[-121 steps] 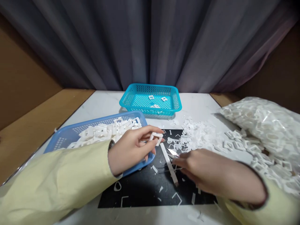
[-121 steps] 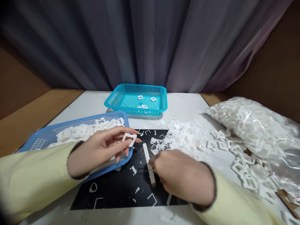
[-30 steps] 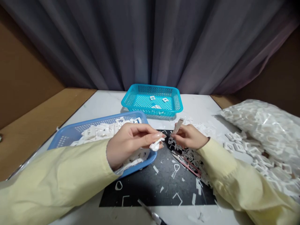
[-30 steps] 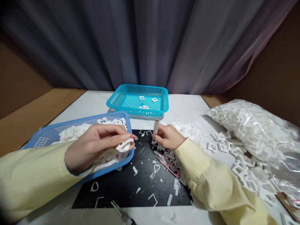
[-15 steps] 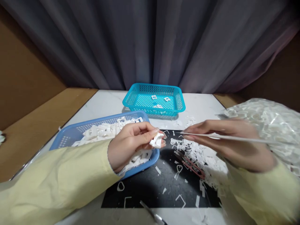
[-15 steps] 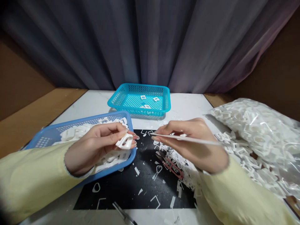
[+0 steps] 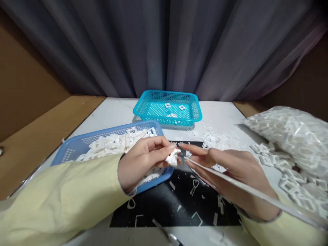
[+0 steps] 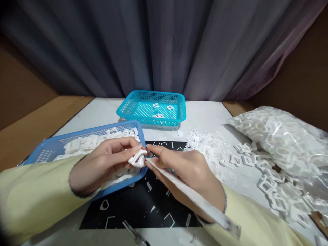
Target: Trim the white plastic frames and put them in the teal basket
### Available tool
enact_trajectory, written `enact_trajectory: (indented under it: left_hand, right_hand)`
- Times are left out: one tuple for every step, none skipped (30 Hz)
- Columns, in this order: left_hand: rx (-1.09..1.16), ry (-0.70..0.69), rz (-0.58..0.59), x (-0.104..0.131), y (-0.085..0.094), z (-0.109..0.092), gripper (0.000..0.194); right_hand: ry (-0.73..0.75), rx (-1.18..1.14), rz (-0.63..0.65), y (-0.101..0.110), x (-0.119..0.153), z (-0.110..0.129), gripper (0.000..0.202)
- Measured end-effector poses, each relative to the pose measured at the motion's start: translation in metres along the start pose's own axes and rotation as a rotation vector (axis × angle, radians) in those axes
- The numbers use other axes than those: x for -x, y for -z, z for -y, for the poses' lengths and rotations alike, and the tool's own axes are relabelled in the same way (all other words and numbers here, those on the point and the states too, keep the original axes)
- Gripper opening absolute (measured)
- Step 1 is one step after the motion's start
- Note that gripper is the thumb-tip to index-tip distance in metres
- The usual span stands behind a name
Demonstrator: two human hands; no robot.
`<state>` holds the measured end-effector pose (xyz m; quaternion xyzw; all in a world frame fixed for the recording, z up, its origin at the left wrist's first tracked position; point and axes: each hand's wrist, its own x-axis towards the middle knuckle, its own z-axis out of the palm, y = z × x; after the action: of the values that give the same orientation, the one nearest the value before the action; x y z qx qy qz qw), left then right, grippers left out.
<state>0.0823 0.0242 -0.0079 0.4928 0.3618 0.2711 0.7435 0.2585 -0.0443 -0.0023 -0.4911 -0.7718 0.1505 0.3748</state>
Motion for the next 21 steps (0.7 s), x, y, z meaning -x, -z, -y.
enact_trajectory:
  left_hand:
    - [-0.003,-0.001,0.001,0.0,0.0,0.001,0.018]
    - [-0.003,-0.003,0.003,0.0,0.0,0.001,0.019]
    - [0.0,-0.004,0.006,0.0,0.001,0.001,0.019]
    - [0.005,-0.005,0.01,0.0,0.001,0.002,0.019]
    - [0.012,-0.003,0.014,0.0,0.0,0.002,0.019]
    - [0.02,-0.002,0.016,0.0,0.0,0.002,0.018]
    - [0.028,0.002,0.019,0.0,0.0,0.002,0.018]
    - [0.037,0.004,0.02,0.0,0.0,0.002,0.018]
    - [0.046,0.005,0.02,0.0,0.0,0.002,0.018]
    - [0.053,0.007,0.02,-0.001,0.0,0.002,0.017]
    - [0.058,0.011,0.02,-0.001,0.0,0.002,0.017]
    - [0.061,0.016,0.02,-0.001,0.0,0.002,0.017]
    - [0.062,0.024,0.02,-0.001,0.0,0.002,0.017]
    - [0.061,0.031,0.018,-0.001,0.0,0.003,0.017]
    - [0.06,0.041,0.016,-0.001,0.0,0.003,0.017]
    - [0.058,0.047,0.014,-0.002,0.001,0.003,0.017]
    - [0.057,0.049,0.011,-0.002,0.001,0.003,0.017]
    - [0.058,0.05,0.009,-0.002,0.001,0.003,0.017]
    - [0.064,0.05,0.005,-0.002,0.001,0.004,0.017]
    - [0.07,0.051,0.001,-0.002,0.001,0.004,0.017]
    - [0.076,0.054,-0.004,-0.003,0.001,0.003,0.017]
  right_hand:
    - [0.025,0.049,0.006,0.0,0.0,0.0,0.02]
    - [0.043,0.093,0.009,0.0,0.0,0.001,0.021]
    - [0.061,0.122,0.011,0.001,0.0,0.001,0.024]
    - [0.07,0.134,0.016,0.001,0.0,0.001,0.026]
    - [0.075,0.134,0.024,0.002,0.0,0.002,0.028]
    - [0.077,0.131,0.034,0.003,0.0,0.002,0.028]
    - [0.08,0.131,0.042,0.003,0.0,0.002,0.028]
    - [0.085,0.136,0.048,0.003,0.0,0.002,0.026]
    - [0.089,0.145,0.051,0.003,0.0,0.002,0.024]
    - [0.096,0.157,0.053,0.003,0.0,0.002,0.022]
    - [0.108,0.168,0.049,0.002,0.001,0.002,0.02]
    - [0.118,0.179,0.045,0.002,0.001,0.002,0.018]
    - [0.128,0.189,0.039,0.001,0.002,0.002,0.017]
    - [0.135,0.2,0.034,0.001,0.003,0.001,0.016]
    - [0.139,0.211,0.03,0.0,0.003,0.001,0.015]
    - [0.139,0.224,0.03,-0.001,0.004,0.0,0.014]
    - [0.146,0.234,0.029,-0.002,0.004,-0.001,0.014]
    - [0.165,0.246,0.04,-0.003,0.003,-0.001,0.015]
    - [0.197,0.267,0.053,-0.004,0.003,-0.002,0.018]
    - [0.243,0.302,0.062,-0.006,0.002,-0.004,0.02]
    - [0.299,0.352,0.057,-0.009,0.001,-0.005,0.022]
